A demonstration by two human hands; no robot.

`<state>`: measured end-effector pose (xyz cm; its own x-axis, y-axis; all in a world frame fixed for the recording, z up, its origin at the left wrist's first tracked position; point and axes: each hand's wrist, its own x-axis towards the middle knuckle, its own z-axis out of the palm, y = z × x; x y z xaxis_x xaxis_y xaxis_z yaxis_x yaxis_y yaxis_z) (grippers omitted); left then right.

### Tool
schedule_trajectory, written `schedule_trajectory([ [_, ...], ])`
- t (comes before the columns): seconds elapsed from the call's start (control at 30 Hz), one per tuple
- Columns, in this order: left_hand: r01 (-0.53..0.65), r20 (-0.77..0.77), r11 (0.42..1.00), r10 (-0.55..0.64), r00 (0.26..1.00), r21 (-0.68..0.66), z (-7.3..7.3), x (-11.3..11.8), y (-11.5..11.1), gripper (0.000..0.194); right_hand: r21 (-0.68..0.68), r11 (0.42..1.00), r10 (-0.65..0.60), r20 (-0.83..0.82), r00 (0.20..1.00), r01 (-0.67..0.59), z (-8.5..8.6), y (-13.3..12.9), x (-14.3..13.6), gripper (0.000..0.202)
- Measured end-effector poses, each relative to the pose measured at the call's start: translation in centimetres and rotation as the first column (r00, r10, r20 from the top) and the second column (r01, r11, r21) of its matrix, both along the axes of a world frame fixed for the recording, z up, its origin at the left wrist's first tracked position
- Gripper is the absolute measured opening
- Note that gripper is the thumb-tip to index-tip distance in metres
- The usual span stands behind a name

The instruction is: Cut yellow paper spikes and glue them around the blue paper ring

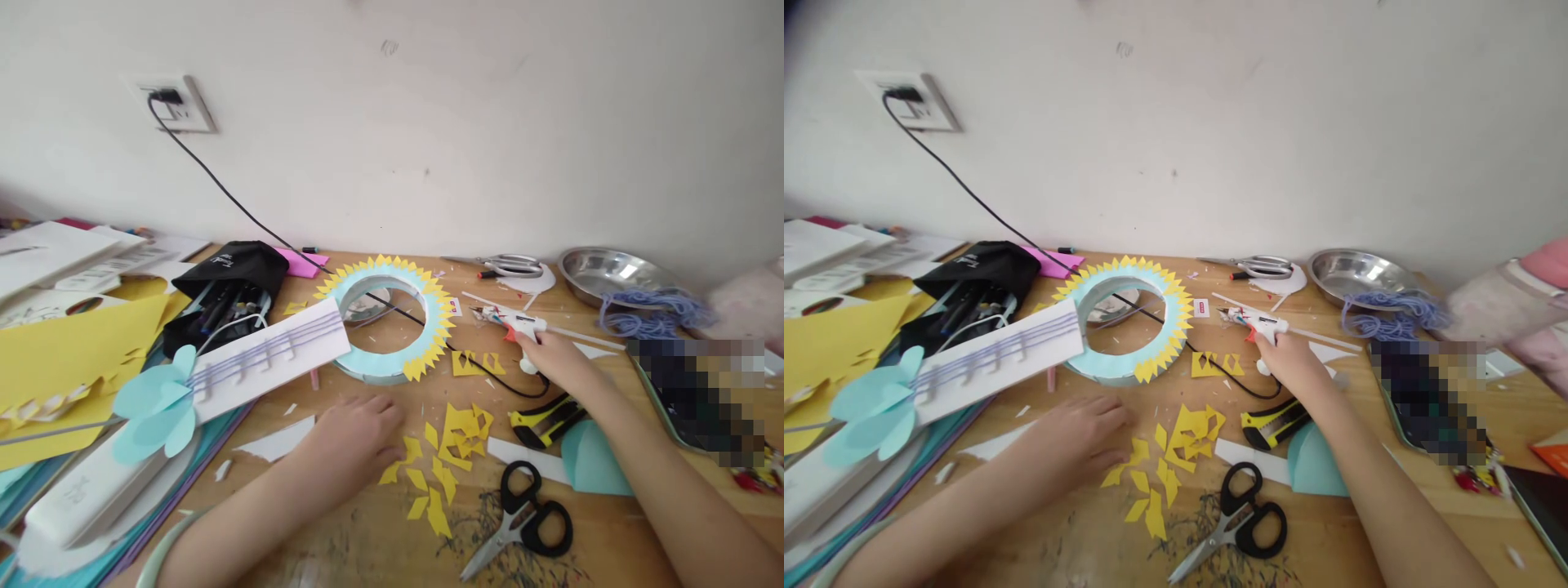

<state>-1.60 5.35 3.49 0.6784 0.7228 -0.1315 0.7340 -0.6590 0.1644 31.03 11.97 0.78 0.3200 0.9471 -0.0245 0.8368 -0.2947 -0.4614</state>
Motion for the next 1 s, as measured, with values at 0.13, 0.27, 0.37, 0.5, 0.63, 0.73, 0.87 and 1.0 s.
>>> schedule_trajectory([
  [0.13, -0.022, 0.039, 0.999, 0.023, 0.999, -0.026, -1.1, 0.9, 0.1, 0.006, -0.021, 0.999, 0.030, 0.131, 0.991, -0.028, 0.4, -0.3, -0.5, 0.047],
  [0.27, -0.042, 0.061, 0.997, 0.046, 0.997, -0.064, -1.8, 0.9, 0.1, 0.009, -0.034, 0.999, 0.033, 0.225, 0.974, -0.026, 1.9, -1.1, -1.0, 0.055],
  [0.37, -0.044, 0.088, 0.995, 0.052, 0.995, -0.084, -2.1, 0.8, 0.1, 0.010, -0.026, 1.000, 0.024, 0.322, 0.946, -0.016, 4.3, -2.5, -1.6, 0.053],
  [0.5, -0.030, 0.141, 0.996, 0.041, 0.989, -0.082, -2.2, 0.9, 0.1, 0.013, 0.008, 0.995, 0.085, 0.417, 0.905, -0.097, 7.6, -5.8, -3.7, 0.047],
  [0.63, 0.018, 0.241, 1.000, -0.012, 0.970, -0.021, -1.8, 0.8, 0.0, 0.016, -0.016, 0.928, 0.366, 0.220, 0.904, -0.372, 8.0, -8.8, -7.4, 0.040],
  [0.73, 0.061, 0.389, 0.996, -0.083, 0.918, 0.071, -1.0, 0.7, -0.2, 0.017, 0.010, 0.845, 0.534, 0.067, 0.843, -0.535, 6.9, -10.0, -10.2, 0.011],
  [0.87, 0.053, 0.565, 0.972, -0.176, 0.806, 0.228, -0.1, 0.3, -0.8, 0.019, 0.092, 0.772, 0.635, -0.151, 0.758, -0.629, 6.2, -10.7, -12.1, 0.011],
  [1.0, 0.033, 0.630, 0.954, -0.222, 0.744, 0.297, 0.2, 0.2, -1.0, 0.017, 0.295, 0.731, 0.680, -0.238, 0.693, -0.616, 6.3, -10.8, -12.3, 0.013],
])
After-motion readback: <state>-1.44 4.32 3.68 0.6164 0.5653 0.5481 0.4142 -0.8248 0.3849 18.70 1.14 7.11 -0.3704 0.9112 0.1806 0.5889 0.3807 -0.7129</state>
